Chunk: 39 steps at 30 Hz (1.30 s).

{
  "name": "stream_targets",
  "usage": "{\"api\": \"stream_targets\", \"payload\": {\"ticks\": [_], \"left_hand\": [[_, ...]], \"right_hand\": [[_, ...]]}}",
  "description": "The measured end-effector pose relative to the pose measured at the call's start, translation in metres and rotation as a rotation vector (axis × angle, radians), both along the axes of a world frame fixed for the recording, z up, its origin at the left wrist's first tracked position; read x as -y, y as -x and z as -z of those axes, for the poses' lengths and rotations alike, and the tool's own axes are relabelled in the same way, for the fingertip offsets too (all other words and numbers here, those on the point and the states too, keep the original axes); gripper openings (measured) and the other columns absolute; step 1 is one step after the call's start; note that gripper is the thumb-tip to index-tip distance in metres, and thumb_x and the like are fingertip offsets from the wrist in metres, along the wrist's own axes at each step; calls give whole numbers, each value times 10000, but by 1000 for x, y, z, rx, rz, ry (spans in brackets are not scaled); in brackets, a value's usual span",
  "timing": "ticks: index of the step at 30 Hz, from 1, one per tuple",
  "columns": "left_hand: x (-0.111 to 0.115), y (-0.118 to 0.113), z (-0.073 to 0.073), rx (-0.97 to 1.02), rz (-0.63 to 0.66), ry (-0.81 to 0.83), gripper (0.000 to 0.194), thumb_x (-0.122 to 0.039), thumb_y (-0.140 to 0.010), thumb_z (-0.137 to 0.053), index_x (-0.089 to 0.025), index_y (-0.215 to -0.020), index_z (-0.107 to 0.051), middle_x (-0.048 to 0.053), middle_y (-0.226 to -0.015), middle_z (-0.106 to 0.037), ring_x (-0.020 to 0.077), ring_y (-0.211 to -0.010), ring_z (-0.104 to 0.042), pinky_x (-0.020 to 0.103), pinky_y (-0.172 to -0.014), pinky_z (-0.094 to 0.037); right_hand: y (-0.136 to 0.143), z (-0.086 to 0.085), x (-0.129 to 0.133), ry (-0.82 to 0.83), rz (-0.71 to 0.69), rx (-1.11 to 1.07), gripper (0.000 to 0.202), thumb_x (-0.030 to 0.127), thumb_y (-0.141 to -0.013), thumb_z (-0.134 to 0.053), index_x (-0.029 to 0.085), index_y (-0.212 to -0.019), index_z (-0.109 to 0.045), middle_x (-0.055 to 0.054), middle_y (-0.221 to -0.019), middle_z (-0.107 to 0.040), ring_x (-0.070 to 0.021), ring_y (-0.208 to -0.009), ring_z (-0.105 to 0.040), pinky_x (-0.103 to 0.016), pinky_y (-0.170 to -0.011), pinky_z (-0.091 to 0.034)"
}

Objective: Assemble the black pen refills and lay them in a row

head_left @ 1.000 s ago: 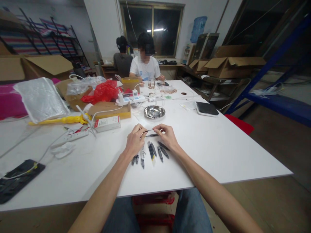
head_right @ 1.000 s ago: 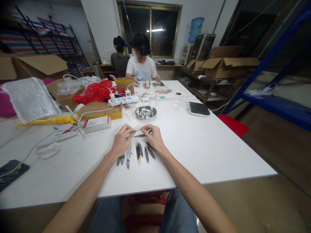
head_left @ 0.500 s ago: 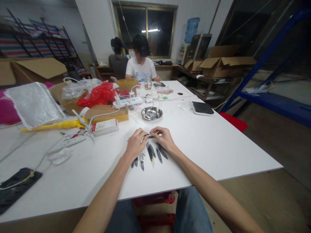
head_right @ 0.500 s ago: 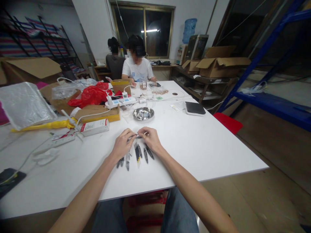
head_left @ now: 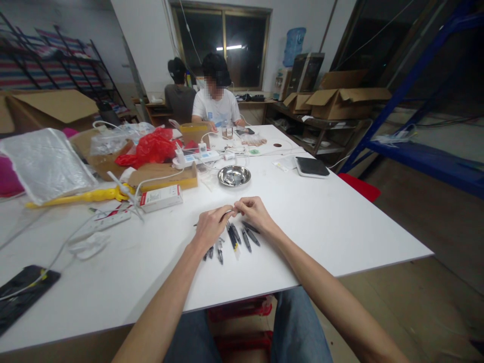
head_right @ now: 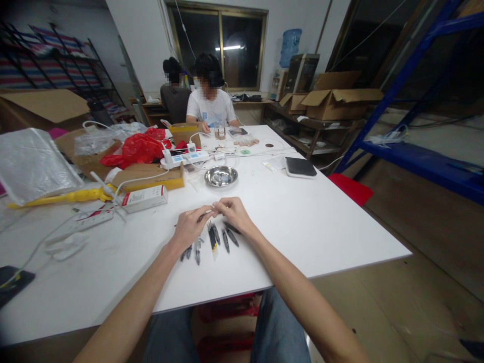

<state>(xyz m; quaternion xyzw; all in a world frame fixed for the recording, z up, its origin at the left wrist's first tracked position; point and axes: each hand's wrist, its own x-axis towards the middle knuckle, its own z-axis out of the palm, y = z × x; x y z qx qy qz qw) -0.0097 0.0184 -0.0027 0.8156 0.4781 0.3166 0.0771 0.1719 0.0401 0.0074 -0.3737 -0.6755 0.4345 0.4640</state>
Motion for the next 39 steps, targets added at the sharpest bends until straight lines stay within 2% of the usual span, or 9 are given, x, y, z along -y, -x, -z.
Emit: {"api": "stream_targets", "payload": {"ticks": [4, 9, 14, 19, 25, 29, 31, 34, 39], "left_hand": [[1, 1, -1, -36, -39, -28, 284, -388, -1003, -429, -280, -1140, -654, -3, -1051, -759, 171, -903, -710, 251, -778, -471], [1, 3, -3, -71, -15, -22, 271, -374, -1011, -402, -274, -1067, -648, -8, -970, -752, 171, -883, -698, 255, -759, -469], [1, 3, -4, -54, 51, -23, 259, -345, -1018, -377, -248, -1017, -617, 8, -957, -707, 165, -881, -665, 264, -769, -457], [0, 4, -5, -32, 69, -7, 270, -331, -1021, -354, -231, -961, -597, 17, -947, -665, 166, -862, -638, 273, -763, -449], [-2, 5, -3, -48, 75, 20, 270, -321, -1017, -362, -230, -942, -604, 18, -943, -659, 171, -877, -640, 279, -772, -448], [-3, 6, -2, -95, 58, 23, 284, -337, -1018, -366, -237, -963, -626, 16, -968, -675, 173, -899, -651, 278, -760, -448], [-3, 6, -1, -103, 51, 25, 292, -345, -1018, -368, -241, -972, -638, 17, -970, -684, 173, -911, -655, 275, -760, -450], [-4, 6, -1, -90, 38, 30, 296, -345, -1015, -378, -242, -982, -654, 19, -983, -696, 173, -921, -657, 273, -767, -452], [-5, 6, -1, -50, 46, 45, 305, -344, -1014, -383, -245, -1007, -671, 11, -995, -701, 166, -918, -654, 272, -777, -450]], "right_hand": [[-13, -2, -2, -42, 86, 174, 336, 405, -892, -599, 144, -700, -687, -16, -660, -656, -132, -625, -535, -257, -644, -400], [-34, 3, 18, -63, 87, 375, 230, 385, -871, -640, 164, -887, -701, -1, -722, -621, -129, -637, -504, -253, -616, -381], [-43, 8, 42, -45, 81, 458, 176, 330, -832, -684, 154, -825, -678, -21, -773, -608, -136, -673, -506, -261, -630, -395], [-41, 8, 38, -75, 91, 552, 101, 244, -832, -643, 155, -793, -673, -26, -769, -611, -138, -666, -517, -266, -634, -400], [-35, -5, -1, -100, 52, 345, 223, 362, -899, -588, 154, -919, -667, -46, -836, -687, -163, -745, -598, -266, -656, -417], [-26, 0, -22, -207, 138, 199, 243, 376, -903, -586, 162, -921, -700, -76, -943, -725, -197, -866, -631, -290, -733, -428], [-23, 9, -25, -216, 191, 148, 244, 374, -901, -590, 166, -918, -716, -81, -950, -733, -210, -893, -637, -302, -758, -429], [-24, 22, -24, -189, 185, 134, 237, 372, -890, -605, 174, -914, -732, -71, -916, -741, -210, -867, -638, -306, -757, -427], [-23, 24, -21, -151, 155, 126, 236, 370, -866, -632, 170, -902, -753, -69, -897, -752, -201, -816, -640, -298, -723, -420]]}}
